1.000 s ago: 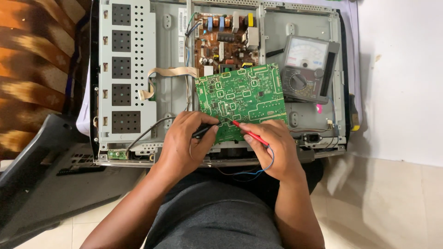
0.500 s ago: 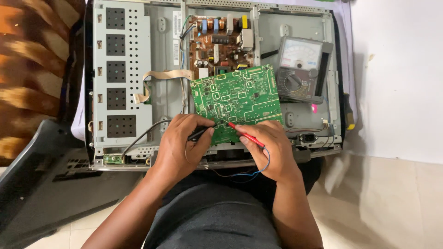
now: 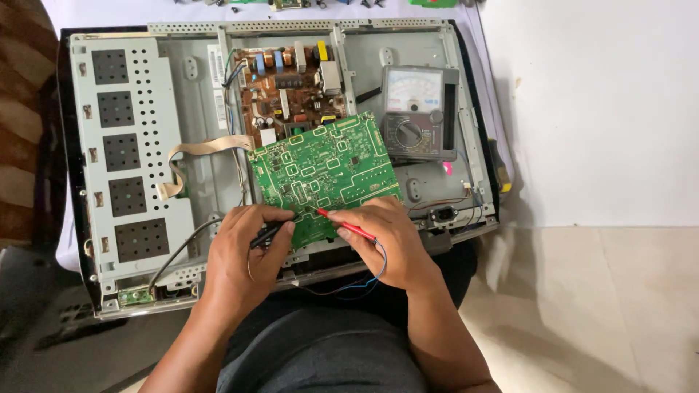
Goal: Test a circuit board with a multimeter during a TV repair
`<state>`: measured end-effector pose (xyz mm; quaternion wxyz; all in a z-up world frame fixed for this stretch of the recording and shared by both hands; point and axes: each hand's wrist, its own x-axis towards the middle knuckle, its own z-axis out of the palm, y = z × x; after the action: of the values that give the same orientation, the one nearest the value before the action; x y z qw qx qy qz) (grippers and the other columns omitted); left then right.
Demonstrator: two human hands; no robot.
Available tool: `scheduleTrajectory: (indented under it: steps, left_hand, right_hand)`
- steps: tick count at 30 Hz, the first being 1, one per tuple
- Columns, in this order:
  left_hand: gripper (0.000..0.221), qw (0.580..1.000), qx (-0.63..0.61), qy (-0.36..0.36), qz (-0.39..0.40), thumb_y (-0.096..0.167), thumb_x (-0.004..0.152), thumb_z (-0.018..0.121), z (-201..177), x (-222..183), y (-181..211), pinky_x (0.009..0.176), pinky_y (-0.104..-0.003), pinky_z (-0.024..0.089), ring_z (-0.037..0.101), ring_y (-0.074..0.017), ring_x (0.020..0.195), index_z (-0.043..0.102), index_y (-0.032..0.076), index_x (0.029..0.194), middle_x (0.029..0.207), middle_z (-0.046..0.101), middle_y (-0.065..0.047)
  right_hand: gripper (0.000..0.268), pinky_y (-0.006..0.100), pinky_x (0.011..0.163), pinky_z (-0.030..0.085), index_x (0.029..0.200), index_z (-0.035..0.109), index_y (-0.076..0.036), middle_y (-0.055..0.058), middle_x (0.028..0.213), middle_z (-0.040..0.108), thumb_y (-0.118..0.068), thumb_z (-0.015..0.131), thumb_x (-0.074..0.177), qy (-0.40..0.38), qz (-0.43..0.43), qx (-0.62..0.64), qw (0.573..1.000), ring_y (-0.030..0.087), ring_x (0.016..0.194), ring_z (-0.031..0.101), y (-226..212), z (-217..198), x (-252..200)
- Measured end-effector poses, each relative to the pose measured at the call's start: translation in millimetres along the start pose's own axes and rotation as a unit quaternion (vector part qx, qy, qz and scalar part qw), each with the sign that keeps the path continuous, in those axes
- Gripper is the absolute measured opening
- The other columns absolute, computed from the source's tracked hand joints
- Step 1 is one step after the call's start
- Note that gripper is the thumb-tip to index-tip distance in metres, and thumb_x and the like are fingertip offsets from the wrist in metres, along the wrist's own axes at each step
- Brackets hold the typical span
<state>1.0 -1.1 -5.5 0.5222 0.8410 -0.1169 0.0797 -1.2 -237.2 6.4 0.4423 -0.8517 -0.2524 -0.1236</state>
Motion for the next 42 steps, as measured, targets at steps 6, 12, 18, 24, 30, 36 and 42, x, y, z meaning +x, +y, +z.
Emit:
scheduleTrajectory:
  steps: [6, 12, 18, 24, 30, 36, 42]
  left_hand:
    - [0.011, 1.0, -0.004, 0.006, 0.001, 0.011, 0.093, 0.074, -1, 0, 5, 0.08, -0.05, 0.059, 0.072, -0.0409, 0.094, 0.075, 0.011, 0.105, 0.085, 0.074, -0.013]
    - [0.012, 0.999, -0.029, 0.031, -0.01, 0.015, 0.091, 0.078, -2, -1, 8, 0.081, -0.047, 0.059, 0.072, -0.04, 0.09, 0.076, 0.013, 0.103, 0.085, 0.074, -0.011]
    - [0.013, 0.998, -0.036, 0.048, -0.018, 0.016, 0.093, 0.076, -7, -1, 24, 0.079, -0.045, 0.06, 0.074, -0.0386, 0.089, 0.076, 0.015, 0.106, 0.084, 0.073, -0.011]
    - [0.014, 0.999, -0.039, 0.036, 0.0, 0.013, 0.093, 0.076, -8, 1, 22, 0.08, -0.045, 0.059, 0.072, -0.0402, 0.09, 0.075, 0.01, 0.106, 0.085, 0.074, -0.014]
    - [0.014, 0.999, -0.034, 0.026, 0.022, 0.015, 0.096, 0.072, -6, 2, 21, 0.081, -0.046, 0.059, 0.072, -0.0412, 0.094, 0.075, 0.011, 0.109, 0.093, 0.077, -0.013]
    - [0.018, 0.999, -0.035, 0.01, 0.023, 0.012, 0.094, 0.074, -5, 4, 20, 0.078, -0.043, 0.06, 0.072, -0.0409, 0.096, 0.075, 0.008, 0.112, 0.092, 0.077, -0.014]
    - [0.018, 1.0, -0.016, -0.003, -0.001, 0.013, 0.093, 0.076, -4, 4, 19, 0.071, -0.041, 0.061, 0.073, -0.0369, 0.095, 0.077, 0.009, 0.11, 0.088, 0.077, -0.013]
  right_hand:
    - [0.019, 0.04, 0.084, 0.05, 0.114, 0.077, -0.011, 0.007, 0.1, 0.08, -0.015, 0.071, 0.097, 0.005, -0.007, -0.009, 1.0, 0.032, 0.085, 0.071, 9, 4, -5]
    - [0.019, 0.041, 0.085, 0.051, 0.113, 0.078, -0.009, 0.008, 0.102, 0.08, -0.014, 0.07, 0.097, -0.001, -0.025, -0.014, 1.0, 0.032, 0.086, 0.071, 14, 0, -8]
    - [0.019, 0.039, 0.089, 0.049, 0.112, 0.078, -0.011, 0.005, 0.103, 0.08, -0.017, 0.072, 0.095, -0.019, -0.026, -0.027, 0.999, 0.028, 0.089, 0.072, 14, 1, -8]
    - [0.018, 0.04, 0.087, 0.048, 0.113, 0.078, -0.011, 0.005, 0.103, 0.079, -0.016, 0.071, 0.097, -0.027, -0.038, -0.042, 0.998, 0.03, 0.09, 0.072, 13, 3, -7]
    - [0.016, 0.04, 0.088, 0.049, 0.112, 0.077, -0.012, 0.005, 0.103, 0.08, -0.017, 0.07, 0.098, -0.006, -0.038, -0.053, 0.998, 0.031, 0.089, 0.072, 9, 5, -6]
    - [0.017, 0.038, 0.088, 0.048, 0.113, 0.078, -0.015, 0.002, 0.104, 0.08, -0.017, 0.071, 0.098, -0.005, -0.034, -0.051, 0.998, 0.028, 0.088, 0.072, 11, 5, -8]
    - [0.016, 0.038, 0.088, 0.048, 0.112, 0.078, -0.016, 0.002, 0.103, 0.08, -0.018, 0.071, 0.098, -0.002, -0.034, -0.053, 0.998, 0.029, 0.088, 0.072, 10, 4, -7]
